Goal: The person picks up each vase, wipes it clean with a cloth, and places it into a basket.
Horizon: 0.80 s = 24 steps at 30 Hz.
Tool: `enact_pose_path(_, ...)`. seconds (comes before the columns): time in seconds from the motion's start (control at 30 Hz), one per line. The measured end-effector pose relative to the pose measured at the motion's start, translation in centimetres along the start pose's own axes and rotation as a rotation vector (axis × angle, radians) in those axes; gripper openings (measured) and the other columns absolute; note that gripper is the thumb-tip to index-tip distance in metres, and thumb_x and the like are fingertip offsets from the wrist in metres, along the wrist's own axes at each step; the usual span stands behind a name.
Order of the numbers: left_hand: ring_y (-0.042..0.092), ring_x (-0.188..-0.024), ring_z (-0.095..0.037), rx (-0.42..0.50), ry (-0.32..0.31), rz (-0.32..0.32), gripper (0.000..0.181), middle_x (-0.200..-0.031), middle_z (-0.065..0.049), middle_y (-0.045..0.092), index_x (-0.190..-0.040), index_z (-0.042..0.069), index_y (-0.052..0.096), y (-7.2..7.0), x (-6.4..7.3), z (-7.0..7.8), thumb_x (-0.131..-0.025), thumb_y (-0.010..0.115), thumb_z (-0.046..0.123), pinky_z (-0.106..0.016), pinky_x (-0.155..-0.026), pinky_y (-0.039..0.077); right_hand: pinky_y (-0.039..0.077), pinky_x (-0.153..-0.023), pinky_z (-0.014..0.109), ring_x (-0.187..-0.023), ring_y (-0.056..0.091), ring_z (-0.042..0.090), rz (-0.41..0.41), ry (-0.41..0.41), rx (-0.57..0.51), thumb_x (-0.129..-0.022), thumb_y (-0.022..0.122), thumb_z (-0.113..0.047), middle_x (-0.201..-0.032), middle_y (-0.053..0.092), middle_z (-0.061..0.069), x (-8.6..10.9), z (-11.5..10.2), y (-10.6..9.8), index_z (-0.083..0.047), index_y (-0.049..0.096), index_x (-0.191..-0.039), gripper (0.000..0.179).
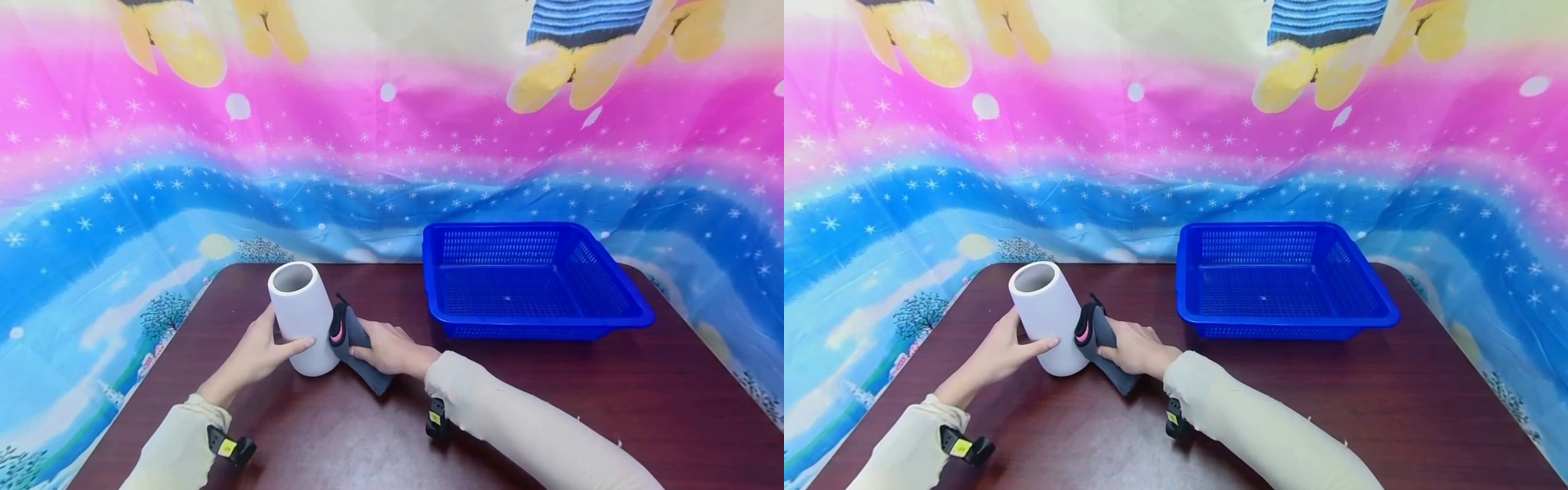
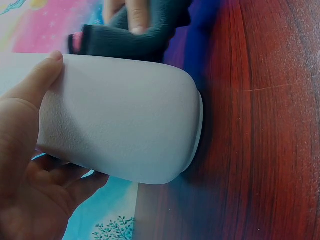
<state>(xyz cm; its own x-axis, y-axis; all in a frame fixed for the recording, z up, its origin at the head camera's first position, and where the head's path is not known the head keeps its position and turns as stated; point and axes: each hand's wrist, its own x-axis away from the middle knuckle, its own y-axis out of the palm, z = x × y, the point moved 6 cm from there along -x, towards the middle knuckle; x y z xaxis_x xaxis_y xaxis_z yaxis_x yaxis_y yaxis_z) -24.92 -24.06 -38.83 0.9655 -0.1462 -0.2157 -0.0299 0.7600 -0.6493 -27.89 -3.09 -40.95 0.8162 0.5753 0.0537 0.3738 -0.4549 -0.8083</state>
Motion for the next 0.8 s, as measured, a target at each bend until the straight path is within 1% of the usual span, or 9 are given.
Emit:
enact_pose_path(0.07,0.063,-0.12,-0.036,0.001,-0.001,0.0,0.081,-0.136,-0.02,0.06,-0.149,0.008,0.037,-0.02,0.03,0.11,-0.085,0.083,0.028,-0.054,-0.098,0.055,0.052,-0.072,0.027,-0.086,0.063,0.012,-0.014,0.011,0.009,-0.097,0.067,-0.037,-0.111,0.069,0.001,0.11,0.23,0.15,-0.024,0.056,-0.137,0.043)
enact_pose_path(0.2,0.063,-0.12,-0.036,-0.001,-0.002,0.0,0.081,-0.136,-0.02,0.06,-0.149,0.008,0.036,-0.09,0.07,0.26,-0.085,0.083,0.029,-0.054,-0.097,0.056,0.052,-0.074,0.028,-0.087,0.063,0.012,-0.015,0.015,0.022,-0.097,0.067,-0.038,-0.111,0.069,0.001,0.11,0.3,0.12,-0.025,0.056,-0.137,0.043)
enact_pose_path(0.37,0.064,-0.119,-0.036,-0.014,-0.002,0.001,0.081,-0.136,-0.021,0.06,-0.148,0.006,0.037,-0.14,0.09,0.22,-0.085,0.082,0.029,-0.054,-0.097,0.056,0.051,-0.073,0.028,-0.087,0.063,0.013,-0.01,0.016,0.071,-0.097,0.067,-0.038,-0.108,0.07,0.001,0.03,0.27,0.05,-0.023,0.058,-0.132,0.039)
enact_pose_path(0.47,0.063,-0.12,-0.037,-0.007,-0.007,-0.004,0.081,-0.137,-0.021,0.06,-0.149,0.007,0.036,-0.06,0.11,0.13,-0.085,0.082,0.029,-0.054,-0.097,0.056,0.052,-0.079,0.031,-0.092,0.063,0.014,-0.032,0.036,0.107,-0.097,0.067,-0.038,-0.116,0.07,0.002,0.1,0.46,0.23,-0.022,0.057,-0.137,0.044)
enact_pose_path(0.6,0.063,-0.121,-0.037,0.0,-0.012,-0.009,0.082,-0.138,-0.021,0.059,-0.149,0.008,0.035,0.06,0.16,-0.09,-0.085,0.082,0.03,-0.055,-0.097,0.056,0.053,-0.091,0.038,-0.105,0.064,0.017,-0.078,0.056,0.158,-0.097,0.067,-0.038,-0.131,0.067,0.003,0.39,0.73,0.63,-0.02,0.052,-0.146,0.053)
enact_pose_path(0.7,0.063,-0.12,-0.037,-0.003,-0.009,-0.007,0.082,-0.137,-0.021,0.059,-0.149,0.008,0.036,0.02,0.17,-0.11,-0.085,0.082,0.03,-0.055,-0.096,0.056,0.053,-0.096,0.041,-0.113,0.064,0.018,-0.086,0.053,0.187,-0.098,0.066,-0.038,-0.136,0.066,0.003,0.49,0.75,0.63,-0.021,0.05,-0.148,0.056)
enact_pose_path(0.8,0.064,-0.119,-0.036,-0.003,-0.006,-0.004,0.082,-0.136,-0.021,0.06,-0.148,0.008,0.036,-0.04,0.09,-0.04,-0.085,0.083,0.029,-0.054,-0.096,0.056,0.052,-0.097,0.043,-0.116,0.064,0.02,-0.081,0.057,0.225,-0.097,0.067,-0.039,-0.137,0.066,0.004,0.53,0.86,0.56,-0.022,0.048,-0.15,0.058)
